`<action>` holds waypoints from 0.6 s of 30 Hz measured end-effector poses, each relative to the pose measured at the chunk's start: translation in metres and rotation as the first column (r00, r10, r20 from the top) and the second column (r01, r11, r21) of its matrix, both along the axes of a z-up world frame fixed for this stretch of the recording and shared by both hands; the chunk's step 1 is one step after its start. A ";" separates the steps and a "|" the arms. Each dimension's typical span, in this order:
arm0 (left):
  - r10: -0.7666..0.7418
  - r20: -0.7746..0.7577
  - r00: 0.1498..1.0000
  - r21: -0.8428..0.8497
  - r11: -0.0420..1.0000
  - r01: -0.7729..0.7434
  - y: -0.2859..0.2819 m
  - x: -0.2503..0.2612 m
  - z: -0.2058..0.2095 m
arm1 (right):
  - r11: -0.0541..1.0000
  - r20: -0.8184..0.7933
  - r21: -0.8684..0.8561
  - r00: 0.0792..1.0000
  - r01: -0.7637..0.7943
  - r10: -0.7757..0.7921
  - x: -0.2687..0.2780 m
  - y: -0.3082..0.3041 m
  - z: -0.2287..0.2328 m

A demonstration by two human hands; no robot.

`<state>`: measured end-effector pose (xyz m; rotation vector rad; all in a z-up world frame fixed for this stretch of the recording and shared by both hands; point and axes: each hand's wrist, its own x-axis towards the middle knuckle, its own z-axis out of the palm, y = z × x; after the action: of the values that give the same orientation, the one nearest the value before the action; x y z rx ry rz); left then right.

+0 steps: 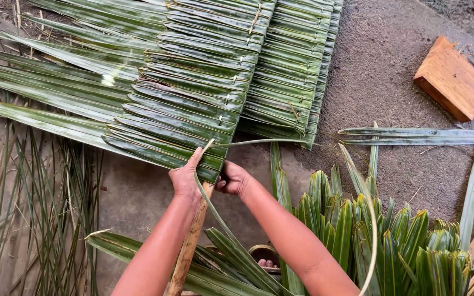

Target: Weaving and securing palm leaves onto a wooden rod to create thatch roofing.

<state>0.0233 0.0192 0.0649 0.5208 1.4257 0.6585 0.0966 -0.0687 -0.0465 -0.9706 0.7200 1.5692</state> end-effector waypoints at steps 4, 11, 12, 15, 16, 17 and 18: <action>0.011 0.033 0.999 -0.002 1.000 -0.011 0.003 -0.003 -0.022 | 0.996 0.037 -0.019 0.996 0.084 -0.084 0.000 0.000 -0.014; -0.039 0.047 0.998 0.049 0.998 0.037 0.001 -0.011 -0.052 | 0.984 0.005 -0.065 0.986 0.167 -0.167 -0.008 -0.002 -0.004; -0.036 0.046 0.998 0.046 0.998 0.034 0.000 -0.012 -0.054 | 0.984 0.004 -0.068 0.986 0.164 -0.164 -0.009 -0.002 0.002; -0.043 0.060 0.997 0.062 0.997 0.039 -0.002 -0.011 -0.053 | 0.988 0.033 -0.034 0.988 0.151 -0.150 -0.010 -0.002 0.020; -0.048 0.064 0.997 0.061 0.997 0.044 -0.003 -0.010 -0.047 | 0.989 0.032 -0.020 0.989 0.144 -0.143 -0.009 -0.003 0.024; -0.053 0.063 0.997 0.057 0.997 0.050 -0.004 -0.012 -0.041 | 0.990 0.027 -0.007 0.990 0.138 -0.138 -0.010 -0.004 0.028; -0.053 0.061 0.997 0.059 0.997 0.050 -0.003 -0.013 -0.041 | 0.990 0.025 -0.006 0.990 0.138 -0.138 -0.010 -0.002 0.022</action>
<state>0.0099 0.0161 0.0242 0.5755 1.3335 0.6704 0.0869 -0.0709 -0.0248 -0.9246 0.7602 1.4330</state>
